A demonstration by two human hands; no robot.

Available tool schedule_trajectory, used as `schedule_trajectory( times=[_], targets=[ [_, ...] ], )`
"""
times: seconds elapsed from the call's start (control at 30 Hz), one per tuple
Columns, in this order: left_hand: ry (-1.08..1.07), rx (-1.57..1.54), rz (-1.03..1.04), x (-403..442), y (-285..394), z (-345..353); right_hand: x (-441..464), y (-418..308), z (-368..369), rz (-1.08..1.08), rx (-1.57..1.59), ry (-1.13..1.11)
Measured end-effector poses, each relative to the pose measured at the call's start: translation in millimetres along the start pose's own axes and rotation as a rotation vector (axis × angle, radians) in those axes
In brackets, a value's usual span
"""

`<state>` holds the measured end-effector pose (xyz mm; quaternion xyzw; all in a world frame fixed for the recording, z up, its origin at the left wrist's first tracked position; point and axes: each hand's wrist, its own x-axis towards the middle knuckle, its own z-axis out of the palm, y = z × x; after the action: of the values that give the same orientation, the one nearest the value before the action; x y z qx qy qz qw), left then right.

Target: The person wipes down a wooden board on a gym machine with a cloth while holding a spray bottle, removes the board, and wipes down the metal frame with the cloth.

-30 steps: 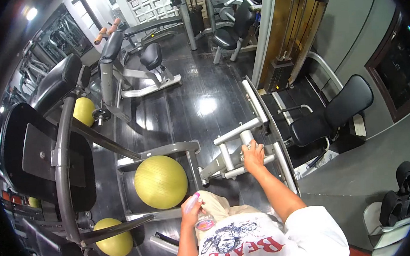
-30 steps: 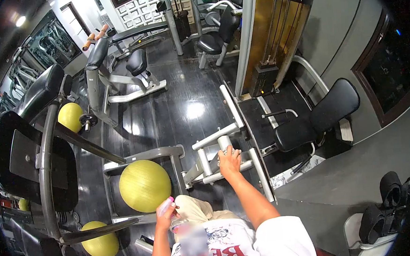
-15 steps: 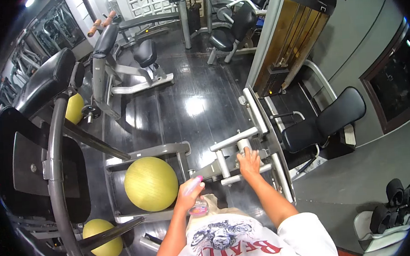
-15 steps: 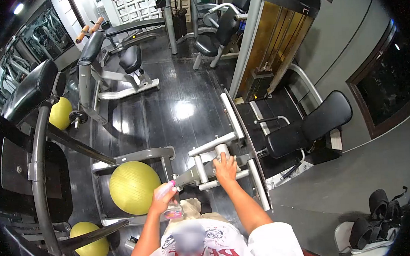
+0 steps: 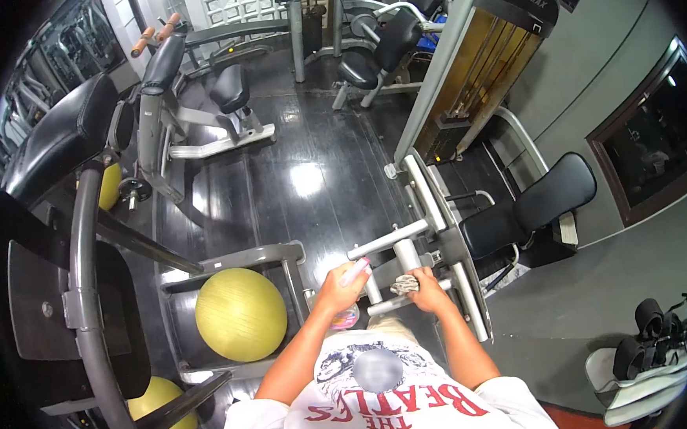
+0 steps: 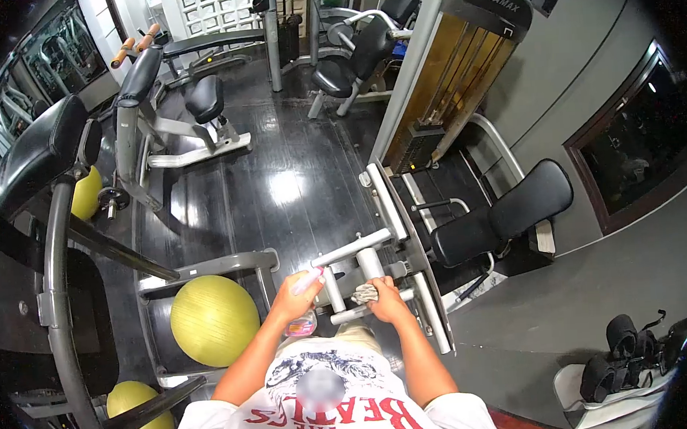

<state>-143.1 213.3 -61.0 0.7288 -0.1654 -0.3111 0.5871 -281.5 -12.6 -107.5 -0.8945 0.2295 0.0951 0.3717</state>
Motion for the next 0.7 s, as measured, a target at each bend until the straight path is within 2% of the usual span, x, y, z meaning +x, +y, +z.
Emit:
schedule_trajectory(
  times=[0.07,0.1,0.2,0.3,0.4,0.5,0.57,0.7],
  targets=[
    [0.040,0.063,0.025,15.0,-7.6,8.9,-1.1,5.8,-1.9,-0.023,0.035,-0.009],
    [0.047,0.135,0.128,19.6,-3.6,11.0,-1.1,7.2,-3.1,-0.034,0.053,-0.014],
    [-0.076,0.236,-0.028,26.2,12.0,13.7,6.8,3.4,-11.0,-0.035,0.039,0.014],
    [-0.043,0.094,-0.024,34.1,-0.3,20.2,22.9,-17.3,-24.6,-0.049,-0.004,0.080],
    [0.018,0.115,0.119,40.5,-6.8,18.8,45.7,-21.5,-28.6,-0.070,-0.038,0.063],
    [0.003,0.000,0.010,35.2,3.3,11.9,56.1,-31.2,-33.8,0.022,-0.206,-0.044],
    [0.017,0.024,0.029,28.0,11.5,7.7,59.1,-40.7,-38.0,0.086,-0.281,-0.100],
    [-0.003,0.003,-0.018,19.3,2.5,-1.7,66.6,-38.6,-35.3,0.046,-0.270,-0.043]
  ],
)
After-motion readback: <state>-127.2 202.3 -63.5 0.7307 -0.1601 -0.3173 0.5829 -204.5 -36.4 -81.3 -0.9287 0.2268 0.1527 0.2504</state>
